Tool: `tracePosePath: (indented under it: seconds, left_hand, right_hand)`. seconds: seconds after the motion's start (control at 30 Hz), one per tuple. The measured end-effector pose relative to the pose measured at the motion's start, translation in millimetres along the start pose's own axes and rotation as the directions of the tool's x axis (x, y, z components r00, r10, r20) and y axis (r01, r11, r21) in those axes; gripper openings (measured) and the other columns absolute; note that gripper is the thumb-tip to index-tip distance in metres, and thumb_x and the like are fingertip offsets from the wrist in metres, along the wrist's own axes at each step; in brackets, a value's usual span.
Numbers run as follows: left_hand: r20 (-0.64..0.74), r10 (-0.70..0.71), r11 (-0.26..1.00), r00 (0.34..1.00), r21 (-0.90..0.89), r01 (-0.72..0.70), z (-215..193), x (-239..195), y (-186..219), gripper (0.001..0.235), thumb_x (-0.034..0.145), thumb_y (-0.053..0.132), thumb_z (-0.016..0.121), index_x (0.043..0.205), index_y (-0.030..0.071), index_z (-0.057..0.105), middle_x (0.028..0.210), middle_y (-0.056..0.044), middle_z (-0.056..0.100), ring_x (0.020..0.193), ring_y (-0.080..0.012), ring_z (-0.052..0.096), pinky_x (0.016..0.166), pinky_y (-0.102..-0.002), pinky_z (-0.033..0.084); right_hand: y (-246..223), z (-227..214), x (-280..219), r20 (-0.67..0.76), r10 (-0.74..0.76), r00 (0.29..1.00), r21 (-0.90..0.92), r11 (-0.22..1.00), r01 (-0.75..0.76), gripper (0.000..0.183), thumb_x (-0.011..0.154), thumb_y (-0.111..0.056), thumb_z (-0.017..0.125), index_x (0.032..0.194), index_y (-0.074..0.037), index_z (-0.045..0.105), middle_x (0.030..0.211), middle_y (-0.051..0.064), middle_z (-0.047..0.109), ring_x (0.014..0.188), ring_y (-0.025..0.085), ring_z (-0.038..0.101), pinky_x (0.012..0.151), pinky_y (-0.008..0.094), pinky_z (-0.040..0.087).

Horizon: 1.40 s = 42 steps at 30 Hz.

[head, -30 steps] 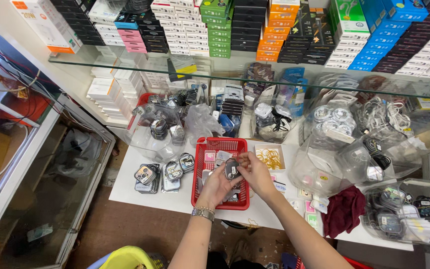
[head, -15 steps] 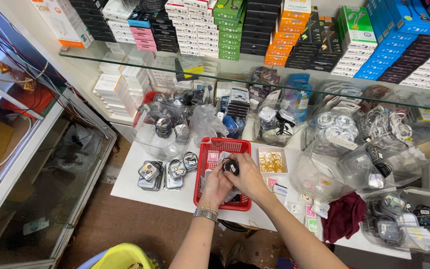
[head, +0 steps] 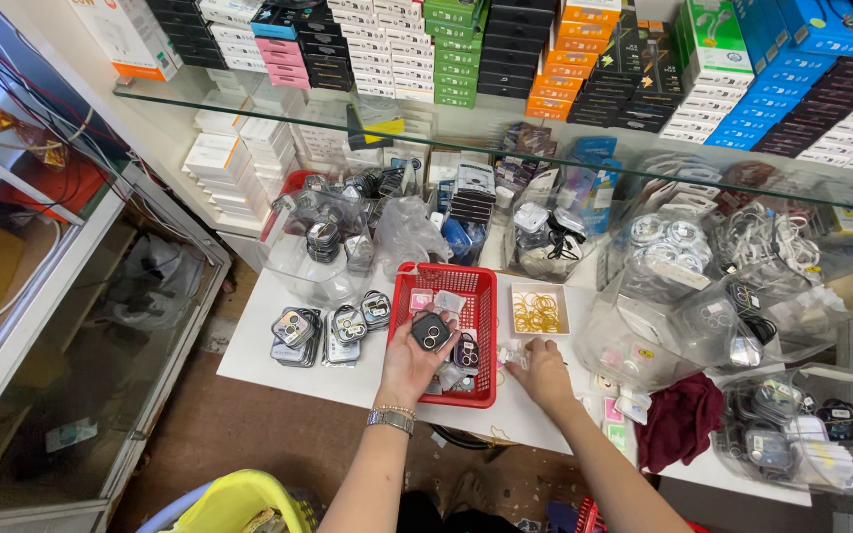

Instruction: The person sorts small electronic accessories from a red basket, wiping some items with a dark cloth and placing them into clear plastic containers or onto the counter. The person also handles a bundle of cables from a second basket and places them into a container.

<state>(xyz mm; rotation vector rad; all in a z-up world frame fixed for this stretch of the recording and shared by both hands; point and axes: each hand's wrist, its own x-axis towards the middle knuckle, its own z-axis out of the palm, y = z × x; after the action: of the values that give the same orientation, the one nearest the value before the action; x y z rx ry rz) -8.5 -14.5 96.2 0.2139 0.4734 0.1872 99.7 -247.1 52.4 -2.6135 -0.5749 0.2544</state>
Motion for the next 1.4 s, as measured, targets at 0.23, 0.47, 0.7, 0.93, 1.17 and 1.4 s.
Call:
tracePosePath:
  seconds: [0.23,0.47,0.7,0.93,1.17,1.4]
  left_hand:
    - [-0.099,-0.014,0.999,0.995,0.048,0.018,-8.8,-6.4,0.0,0.041,0.106,0.027,0.031,0.129,0.003,0.055,0.122,-0.021,0.064,0.116,-0.0362,0.063,0.108,-0.054,0.049]
    - [-0.087,0.001,1.000,0.996,0.027,0.001,-14.1,-8.6,1.0,0.038,0.107,0.027,0.032,0.127,0.004,0.054,0.120,-0.020,0.065,0.116,-0.0351,0.063,0.110,-0.053,0.047]
    - [-0.034,-0.003,1.000,0.999,0.016,0.004,-18.1,-21.8,9.6,0.035,0.107,0.028,0.034,0.123,0.004,0.054,0.118,-0.021,0.067,0.114,-0.0373,0.064,0.109,-0.053,0.048]
    - [-0.047,0.008,0.999,0.999,0.047,-0.005,-20.0,-28.1,16.2,0.032,0.108,0.030,0.034,0.118,0.007,0.054,0.116,-0.020,0.068,0.111,-0.0369,0.065,0.109,-0.055,0.048]
    - [-0.072,0.015,0.977,0.997,0.213,0.001,5.7,-25.8,4.1,0.021,0.100,0.019,0.061,0.117,0.008,0.060,0.108,-0.013,0.067,0.105,-0.0276,0.066,0.099,-0.047,0.058]
    - [-0.174,0.081,0.928,0.981,0.372,-0.010,9.6,-8.7,-8.3,0.032,0.084,-0.002,0.071,0.113,0.008,0.063,0.108,-0.009,0.071,0.100,-0.0227,0.070,0.090,-0.045,0.061]
  right_hand:
    - [-29.7,-19.6,-13.0,-0.171,-0.180,0.969,-0.001,0.983,0.182,0.049,0.080,-0.029,0.078,0.114,0.003,0.062,0.107,0.021,0.063,0.101,0.036,0.061,0.087,0.044,0.051]
    - [-92.6,-3.1,-9.3,0.236,-0.517,0.823,-0.354,0.743,0.568,0.009,0.084,-0.011,0.068,0.091,-0.010,0.073,0.097,0.006,0.069,0.106,0.022,0.062,0.104,0.043,0.038]
    - [-104.2,24.1,-6.2,0.314,-0.463,0.829,-0.585,0.593,0.553,0.019,0.081,-0.015,0.068,0.099,-0.009,0.072,0.101,0.008,0.069,0.108,0.023,0.061,0.107,0.045,0.032]
    - [-123.4,-44.6,-4.3,0.248,-0.359,0.900,-0.237,0.878,0.416,0.010,0.086,-0.014,0.069,0.096,-0.012,0.068,0.098,0.007,0.071,0.103,0.023,0.065,0.108,0.043,0.037]
    - [-142.6,-95.8,-19.3,-0.209,-0.747,0.632,-0.186,0.664,0.724,0.017,0.081,-0.009,0.072,0.094,-0.006,0.061,0.094,0.009,0.063,0.098,0.028,0.061,0.098,0.043,0.044]
    - [-139.0,-108.3,-33.3,-0.214,-0.726,0.654,-0.009,0.671,0.742,0.028,0.080,-0.016,0.076,0.102,-0.002,0.063,0.105,0.011,0.065,0.103,0.032,0.059,0.093,0.043,0.043]
